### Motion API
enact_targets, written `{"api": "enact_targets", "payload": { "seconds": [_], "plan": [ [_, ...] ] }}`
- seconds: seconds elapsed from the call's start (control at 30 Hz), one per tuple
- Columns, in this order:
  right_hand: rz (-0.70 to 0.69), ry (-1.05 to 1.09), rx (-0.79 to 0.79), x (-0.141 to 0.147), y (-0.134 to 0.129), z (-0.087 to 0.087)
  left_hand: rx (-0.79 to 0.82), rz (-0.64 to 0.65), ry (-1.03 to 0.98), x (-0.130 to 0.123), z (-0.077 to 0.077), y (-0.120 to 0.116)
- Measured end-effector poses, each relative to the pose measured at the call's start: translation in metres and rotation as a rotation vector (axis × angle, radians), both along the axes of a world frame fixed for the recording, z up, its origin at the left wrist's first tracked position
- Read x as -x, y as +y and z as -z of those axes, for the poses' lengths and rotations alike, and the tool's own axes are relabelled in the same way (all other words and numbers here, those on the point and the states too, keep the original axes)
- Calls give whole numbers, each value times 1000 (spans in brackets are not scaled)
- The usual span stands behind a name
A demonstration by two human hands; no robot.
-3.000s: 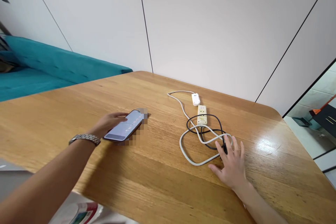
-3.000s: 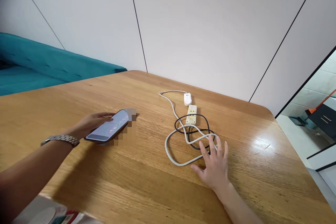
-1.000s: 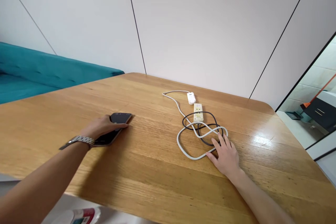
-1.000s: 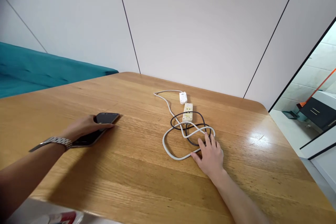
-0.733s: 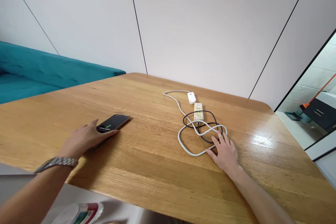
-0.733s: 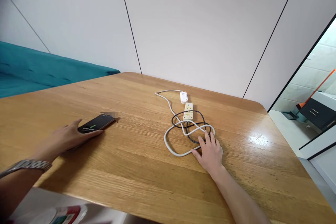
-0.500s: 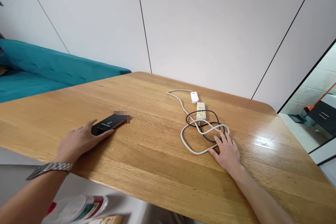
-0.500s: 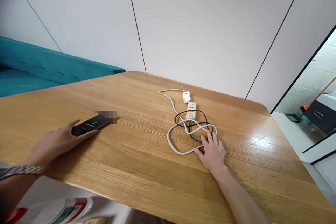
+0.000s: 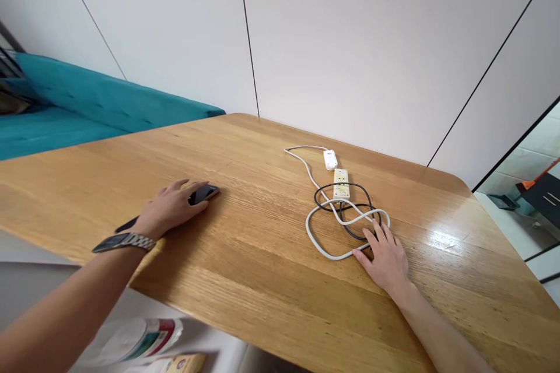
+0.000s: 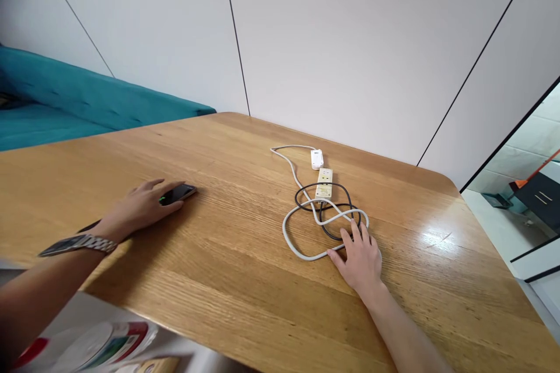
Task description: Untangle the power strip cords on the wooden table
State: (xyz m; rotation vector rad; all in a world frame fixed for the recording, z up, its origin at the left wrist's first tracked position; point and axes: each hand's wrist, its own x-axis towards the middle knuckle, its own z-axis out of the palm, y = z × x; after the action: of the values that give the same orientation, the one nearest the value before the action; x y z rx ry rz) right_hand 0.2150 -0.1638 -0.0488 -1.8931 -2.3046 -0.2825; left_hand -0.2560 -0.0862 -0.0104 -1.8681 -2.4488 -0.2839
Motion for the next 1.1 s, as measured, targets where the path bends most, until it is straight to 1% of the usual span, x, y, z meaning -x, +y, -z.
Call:
{"api": "enact_targets", "payload": {
  "seconds": [0.1,0.27,0.4,0.53,0.63,0.73,0.83,0.93,1.03,1.1],
  "plan": [
    [-3,-5,-2,0,0,0,14,10,35,3,6,7],
    [2,-3,8,0,0,-2,-60,39,58,6,12,6],
    [0,1,7,0,0,-2,-47,50,79,4,10,4],
    [-2,5,6,0,0,-1,-35,12,62,2,5,0],
    [-3,10,13,-1,1,0,-15,-33,-5,12,6,-7],
    [2,11,20,-1,1,0,15,-51,-82,28,13,-17],
    [1,13,25,0,1,0,-22,-71,-84,37,20,-25],
    [-2,6,26,0,0,-1,-16,-49,-34,31,19,-24],
    [0,1,26,0,0,-1,-4,40,21,15,12,-14],
    [2,2,29,0,1,-1,5,75,30,6,7,-8]
  ]
}}
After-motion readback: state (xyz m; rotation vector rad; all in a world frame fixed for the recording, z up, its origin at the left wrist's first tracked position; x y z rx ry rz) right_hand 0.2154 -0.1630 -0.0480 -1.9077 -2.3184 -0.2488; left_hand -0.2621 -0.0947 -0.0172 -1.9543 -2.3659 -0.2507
